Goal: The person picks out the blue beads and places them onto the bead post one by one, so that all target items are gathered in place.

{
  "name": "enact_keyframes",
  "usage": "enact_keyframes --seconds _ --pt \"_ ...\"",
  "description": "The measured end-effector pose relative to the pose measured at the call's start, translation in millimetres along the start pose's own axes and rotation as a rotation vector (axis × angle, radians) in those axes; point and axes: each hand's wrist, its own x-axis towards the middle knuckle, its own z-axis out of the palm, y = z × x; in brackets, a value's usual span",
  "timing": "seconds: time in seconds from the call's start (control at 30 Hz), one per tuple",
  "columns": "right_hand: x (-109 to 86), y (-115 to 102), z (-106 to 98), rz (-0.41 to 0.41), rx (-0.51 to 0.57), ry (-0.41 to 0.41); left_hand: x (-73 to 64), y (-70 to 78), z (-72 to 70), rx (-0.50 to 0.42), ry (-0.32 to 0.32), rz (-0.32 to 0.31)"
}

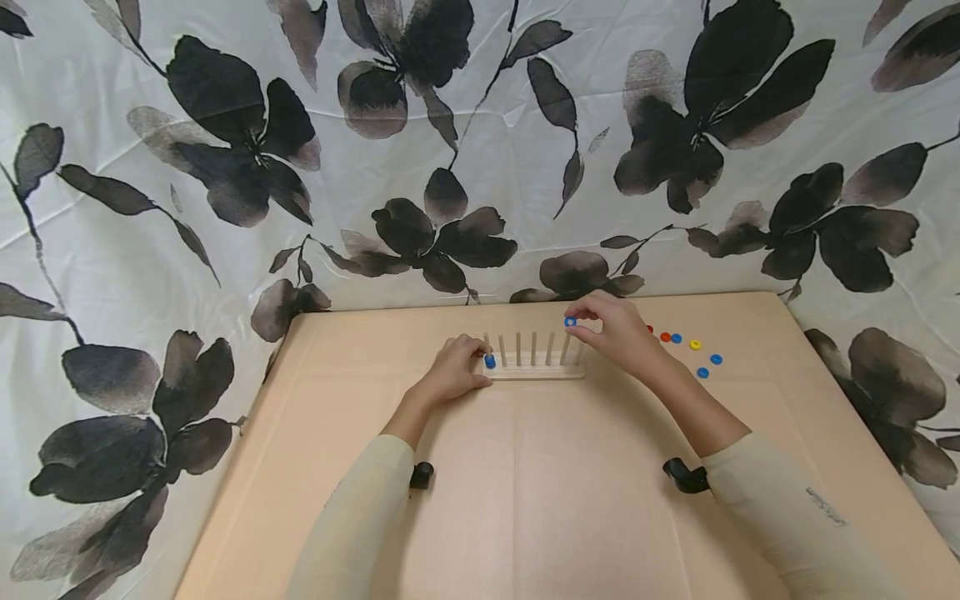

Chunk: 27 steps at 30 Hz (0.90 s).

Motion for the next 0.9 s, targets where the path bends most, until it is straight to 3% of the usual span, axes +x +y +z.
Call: enact_keyframes --seconds 0.47,0.9 --pt "32.4 -33 37 -0.021 0.045 -0.126 1.1 -1.4 0.1 0.015 0.016 0.014" --pt "56.8 -50 67 -0.064 -0.028 -0.205 3.2 -0.5 -1.3 0.029 0.025 0.027"
